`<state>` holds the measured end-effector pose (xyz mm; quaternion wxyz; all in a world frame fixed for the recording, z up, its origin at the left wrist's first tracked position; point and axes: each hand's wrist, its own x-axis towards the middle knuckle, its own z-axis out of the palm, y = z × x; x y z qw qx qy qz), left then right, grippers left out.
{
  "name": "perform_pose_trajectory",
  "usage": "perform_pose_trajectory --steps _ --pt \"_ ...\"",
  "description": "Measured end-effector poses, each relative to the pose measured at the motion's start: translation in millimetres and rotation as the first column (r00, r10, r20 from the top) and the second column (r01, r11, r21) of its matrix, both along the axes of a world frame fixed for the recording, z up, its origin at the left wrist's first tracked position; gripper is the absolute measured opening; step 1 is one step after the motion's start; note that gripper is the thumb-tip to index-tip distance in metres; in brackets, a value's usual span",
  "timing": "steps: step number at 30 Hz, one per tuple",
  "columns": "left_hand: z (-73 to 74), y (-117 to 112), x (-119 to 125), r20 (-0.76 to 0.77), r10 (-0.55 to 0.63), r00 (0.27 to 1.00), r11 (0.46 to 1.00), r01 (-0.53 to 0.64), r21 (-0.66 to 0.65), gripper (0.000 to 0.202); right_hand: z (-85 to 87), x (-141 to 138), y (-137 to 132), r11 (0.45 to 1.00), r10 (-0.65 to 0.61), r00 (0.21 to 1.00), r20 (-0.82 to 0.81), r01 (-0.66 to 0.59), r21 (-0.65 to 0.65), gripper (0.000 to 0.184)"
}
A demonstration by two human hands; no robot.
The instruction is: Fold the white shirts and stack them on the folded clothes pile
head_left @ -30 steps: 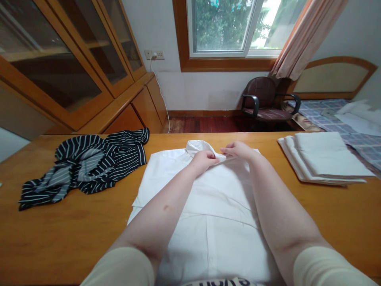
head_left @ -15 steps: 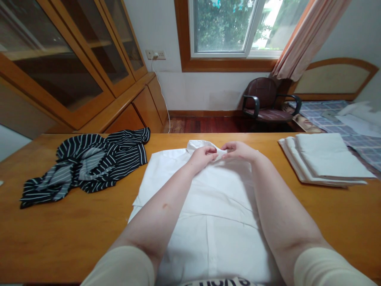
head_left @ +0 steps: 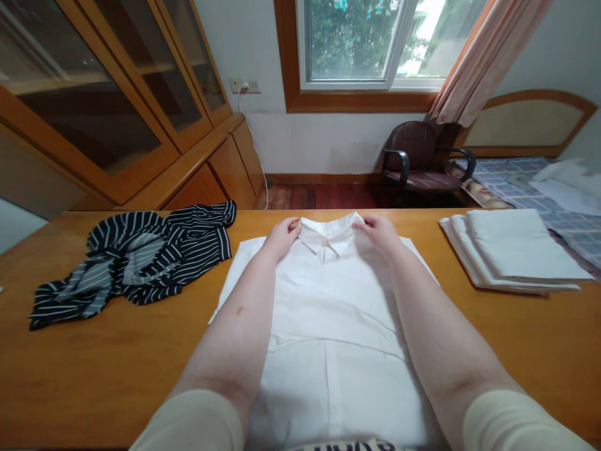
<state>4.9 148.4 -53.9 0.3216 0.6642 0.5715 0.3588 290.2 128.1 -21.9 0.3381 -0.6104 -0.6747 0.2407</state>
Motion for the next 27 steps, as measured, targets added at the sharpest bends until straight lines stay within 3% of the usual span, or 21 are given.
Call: perform_pose_trajectory --steps 7,10,13,16,20,27 --pt "13.6 -3.5 5.2 -0.037 0.116 0.993 0.976 -0.107 0.188 0.020 -4.2 -1.3 0.4 0.980 -0.180 0.956 0.231 0.153 0.129 0.047" --pt "15.1 -6.2 8.7 -0.165 0.089 0.982 0.966 -0.045 0.255 0.009 -8.4 -3.6 2.4 0.964 -0.223 0.942 0.251 0.176 0.198 0.039" --pt "14.3 -9.9 15.0 -0.344 0.082 0.935 0.948 0.034 0.318 0.014 -11.0 -8.0 3.8 0.935 -0.261 0.928 0.267 0.174 0.308 0.029" --pt "13.6 -12.7 20.6 -0.453 0.050 0.890 0.940 0.111 0.322 0.020 -9.3 -14.9 2.0 0.958 -0.115 0.947 0.300 0.026 0.286 0.027" --pt "12.9 -14.1 23.5 -0.575 0.009 0.818 0.937 0.194 0.289 0.025 -7.5 -25.9 -3.4 0.964 0.219 0.916 0.338 -0.256 0.070 0.027" --pt "8.8 -16.5 26.7 -0.681 -0.097 0.726 0.961 0.246 0.125 0.038 -26.3 -30.2 -1.2 0.927 0.350 0.808 0.473 -0.370 -0.054 0.050"
